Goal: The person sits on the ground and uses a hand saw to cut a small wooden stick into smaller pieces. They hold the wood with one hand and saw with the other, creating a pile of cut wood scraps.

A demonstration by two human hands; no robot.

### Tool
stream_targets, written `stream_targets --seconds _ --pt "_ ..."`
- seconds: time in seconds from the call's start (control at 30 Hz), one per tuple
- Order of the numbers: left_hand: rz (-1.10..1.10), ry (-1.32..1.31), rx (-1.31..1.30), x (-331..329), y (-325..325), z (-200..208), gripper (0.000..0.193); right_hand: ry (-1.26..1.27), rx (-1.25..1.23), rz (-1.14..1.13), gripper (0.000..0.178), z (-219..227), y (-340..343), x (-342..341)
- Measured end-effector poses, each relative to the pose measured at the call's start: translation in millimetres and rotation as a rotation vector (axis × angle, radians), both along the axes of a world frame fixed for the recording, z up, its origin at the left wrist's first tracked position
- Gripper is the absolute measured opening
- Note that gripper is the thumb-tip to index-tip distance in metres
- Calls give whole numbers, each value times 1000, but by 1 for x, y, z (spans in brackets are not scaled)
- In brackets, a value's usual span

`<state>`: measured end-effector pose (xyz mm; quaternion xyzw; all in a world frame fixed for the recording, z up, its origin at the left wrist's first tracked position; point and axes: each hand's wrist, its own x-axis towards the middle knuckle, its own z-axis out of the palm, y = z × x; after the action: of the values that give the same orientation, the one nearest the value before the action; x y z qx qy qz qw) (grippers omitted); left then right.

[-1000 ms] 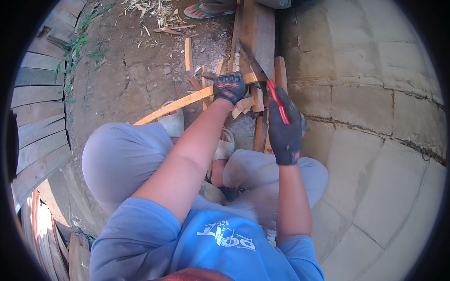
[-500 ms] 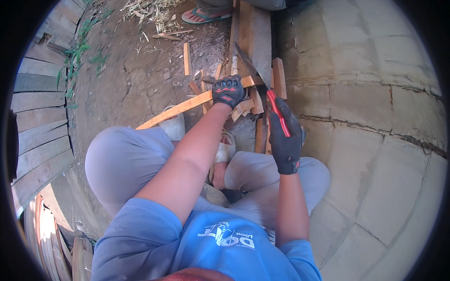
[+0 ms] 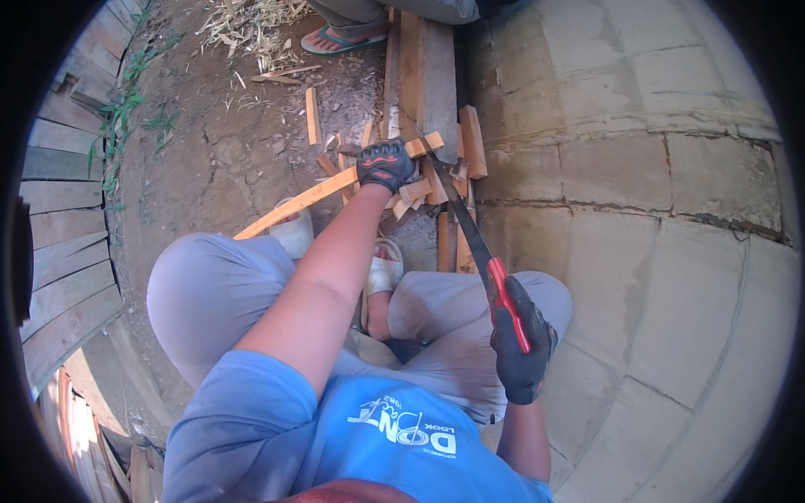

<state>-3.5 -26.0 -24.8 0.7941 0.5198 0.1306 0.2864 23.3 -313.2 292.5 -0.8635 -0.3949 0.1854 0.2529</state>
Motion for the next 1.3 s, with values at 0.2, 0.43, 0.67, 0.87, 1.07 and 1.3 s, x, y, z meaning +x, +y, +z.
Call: stream_targets --seconds 0.2,0.43,0.67,0.87,1.07,1.3 --pt "-6 4 -31 1 2 2 23 -23 -26 -63 44 13 19 -12" --pt "-20 8 22 3 1 -7 22 -41 60 4 43 10 46 11" --pt "-29 -13 50 5 -3 -13 23 -125 165 147 43 -75 108 25" --pt "-19 22 40 -3 -5 -11 24 -78 137 119 40 -88 134 9" --pt "-69 19 -35 1 1 5 27 -104 178 151 40 -99 105 20" --pt "-46 43 -59 -3 7 9 30 -147 14 102 41 -45 4 -12"
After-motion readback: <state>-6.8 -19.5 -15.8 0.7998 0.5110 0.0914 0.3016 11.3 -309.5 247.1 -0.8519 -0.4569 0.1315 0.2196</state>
